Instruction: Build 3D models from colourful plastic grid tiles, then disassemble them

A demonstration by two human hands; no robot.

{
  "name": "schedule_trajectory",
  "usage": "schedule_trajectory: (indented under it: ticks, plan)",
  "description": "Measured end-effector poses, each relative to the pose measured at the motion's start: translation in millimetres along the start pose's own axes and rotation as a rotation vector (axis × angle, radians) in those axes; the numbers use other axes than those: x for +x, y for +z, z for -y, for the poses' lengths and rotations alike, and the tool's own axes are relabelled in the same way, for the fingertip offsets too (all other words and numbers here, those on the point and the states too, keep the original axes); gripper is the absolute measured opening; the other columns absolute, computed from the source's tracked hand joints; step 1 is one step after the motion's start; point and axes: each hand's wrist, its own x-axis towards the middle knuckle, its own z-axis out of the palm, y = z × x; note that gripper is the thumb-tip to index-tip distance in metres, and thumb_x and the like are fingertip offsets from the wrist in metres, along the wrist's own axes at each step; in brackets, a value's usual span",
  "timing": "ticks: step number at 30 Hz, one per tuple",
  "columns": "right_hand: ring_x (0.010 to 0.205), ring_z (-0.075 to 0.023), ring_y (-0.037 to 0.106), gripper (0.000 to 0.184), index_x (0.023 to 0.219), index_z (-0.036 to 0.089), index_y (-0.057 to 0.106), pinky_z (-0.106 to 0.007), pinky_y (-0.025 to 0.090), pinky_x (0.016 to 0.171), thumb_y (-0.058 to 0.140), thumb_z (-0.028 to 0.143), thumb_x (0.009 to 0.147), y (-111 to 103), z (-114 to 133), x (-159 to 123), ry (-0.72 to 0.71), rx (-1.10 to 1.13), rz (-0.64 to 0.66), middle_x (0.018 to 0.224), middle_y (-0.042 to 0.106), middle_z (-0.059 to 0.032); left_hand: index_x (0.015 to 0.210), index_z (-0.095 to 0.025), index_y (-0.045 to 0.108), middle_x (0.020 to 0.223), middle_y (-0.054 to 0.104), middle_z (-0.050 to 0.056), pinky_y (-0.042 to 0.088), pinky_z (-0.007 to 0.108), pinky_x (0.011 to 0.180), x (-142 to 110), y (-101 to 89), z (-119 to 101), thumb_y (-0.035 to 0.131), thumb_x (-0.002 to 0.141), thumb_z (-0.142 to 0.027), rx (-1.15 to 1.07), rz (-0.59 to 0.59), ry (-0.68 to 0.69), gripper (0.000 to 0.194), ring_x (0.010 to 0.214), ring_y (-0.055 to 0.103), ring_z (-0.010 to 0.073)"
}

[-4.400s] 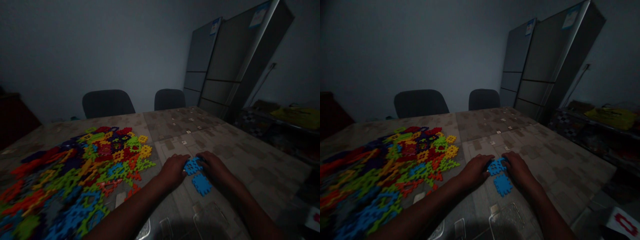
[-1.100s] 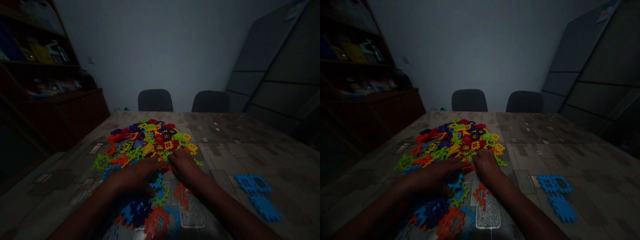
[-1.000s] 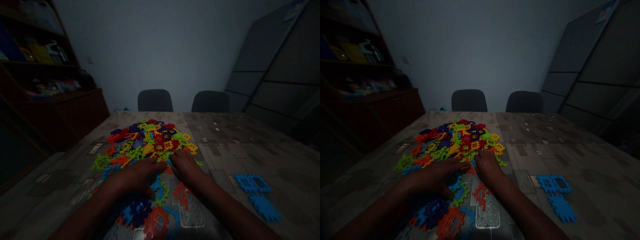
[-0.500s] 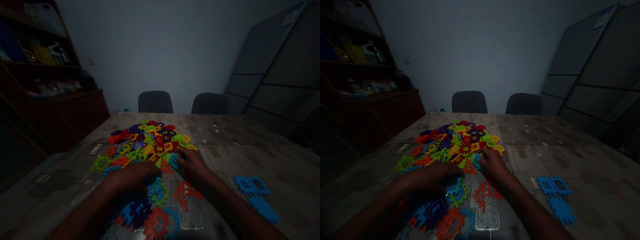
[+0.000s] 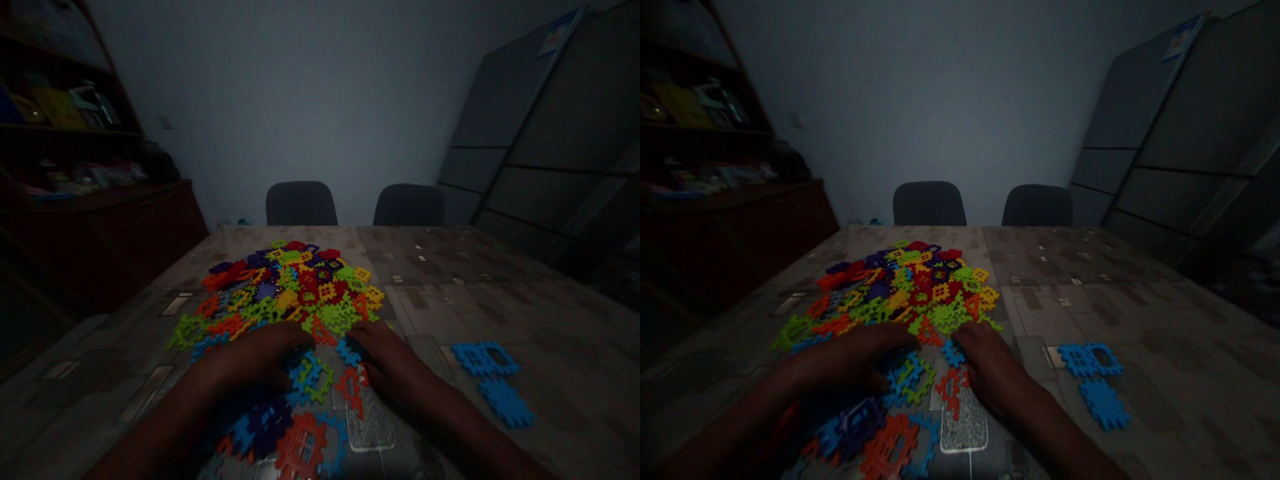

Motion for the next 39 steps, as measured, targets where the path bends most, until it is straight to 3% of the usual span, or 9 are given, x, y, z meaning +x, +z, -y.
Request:
schedule_trajectory:
  ticks: [3, 9, 14, 20, 22, 29, 35, 39]
  plan:
    - [0.121, -0.0249, 0.048, 0.044, 0.133, 0.020, 0.055, -0.040, 0.034, 0.103, 0.048, 0.011, 0.091, 1.7, 2.4, 0.3, -0.069, -0.045, 0.054, 0.137, 0.056, -0.0119, 0.139, -0.027, 0.052, 0.148, 0.050, 0.003, 0.033, 0.037, 0.116, 0.7, 1.5, 6.9, 0.073, 0.068, -0.011, -0.017, 0.002, 0.022, 0.076, 0.136, 0.045, 0.0268]
    - [0.113, -0.0239, 0.050, 0.039, 0.123, 0.018, 0.058, -0.038, 0.035, 0.100, 0.054, 0.011, 0.085, -4.3, 6.3, 2.2, -0.009, -0.070, 0.110, 0.120, 0.060, -0.0094, 0.136, -0.028, 0.055, 0.144, 0.054, 0.003, 0.036, 0.041, 0.114, 6.4, 8.3, 10.2, 0.065, 0.068, -0.014, -0.021, 0.023, 0.023, 0.070, 0.132, 0.049, 0.0276]
    - [0.118, -0.0280, 0.047, 0.064, 0.139, 0.016, 0.047, -0.042, 0.032, 0.104, 0.062, 0.018, 0.078, -4.3, 2.8, -3.2, 0.042, -0.107, 0.119, 0.126, 0.056, -0.0125, 0.135, -0.030, 0.057, 0.139, 0.058, 0.003, 0.041, 0.039, 0.109, 6.9, 10.5, 5.3, 0.068, 0.070, -0.023, -0.009, -0.014, -0.030, 0.066, 0.127, 0.053, 0.0272]
    - [0.110, -0.0274, 0.051, 0.042, 0.121, 0.018, 0.060, -0.041, 0.037, 0.098, 0.069, 0.025, 0.080, -26.2, 14.0, -8.8, 0.101, -0.134, 0.073, 0.118, 0.060, -0.0104, 0.137, -0.033, 0.055, 0.144, 0.055, 0.002, 0.038, 0.041, 0.112, 5.7, 11.4, 2.5, 0.069, 0.069, -0.024, 0.006, -0.009, -0.036, 0.069, 0.131, 0.050, 0.0273]
    - [0.112, -0.0277, 0.050, 0.046, 0.124, 0.018, 0.059, -0.042, 0.037, 0.099, 0.070, 0.022, 0.080, -36.6, 14.0, -12.5, 0.113, -0.125, 0.026, 0.122, 0.059, -0.0113, 0.137, -0.033, 0.055, 0.144, 0.054, 0.003, 0.038, 0.042, 0.112, 5.4, 11.2, -0.7, 0.069, 0.067, -0.020, 0.013, -0.007, -0.037, 0.072, 0.132, 0.050, 0.0278]
    - [0.125, -0.0303, 0.046, 0.076, 0.145, 0.020, 0.043, -0.049, 0.032, 0.110, 0.068, 0.008, 0.074, -50.6, -14.3, -37.8, 0.094, -0.119, 0.001, 0.134, 0.056, -0.0130, 0.136, -0.029, 0.056, 0.144, 0.054, 0.005, 0.038, 0.045, 0.114, 5.3, 11.1, -7.1, 0.069, 0.071, -0.017, 0.030, -0.026, -0.032, 0.067, 0.133, 0.049, 0.0297]
    - [0.125, -0.0312, 0.049, 0.071, 0.144, 0.019, 0.046, -0.049, 0.035, 0.108, 0.067, 0.017, 0.076, -55.2, -38.9, -62.8, 0.162, -0.146, -0.022, 0.133, 0.058, -0.0138, 0.135, -0.029, 0.057, 0.142, 0.056, 0.005, 0.039, 0.044, 0.113, 8.1, 16.7, 3.7, 0.070, 0.071, -0.019, 0.015, -0.033, -0.031, 0.066, 0.131, 0.051, 0.0293]
    - [0.116, -0.0313, 0.057, 0.062, 0.140, 0.017, 0.051, -0.046, 0.042, 0.100, 0.064, 0.027, 0.080, -64.9, -60.5, -84.4, 0.316, -0.285, -0.188, 0.126, 0.063, -0.0151, 0.139, -0.031, 0.055, 0.146, 0.054, 0.003, 0.039, 0.044, 0.114, 6.7, 19.0, 10.8, 0.068, 0.075, -0.027, -0.019, -0.083, -0.027, 0.065, 0.133, 0.050, 0.0310]
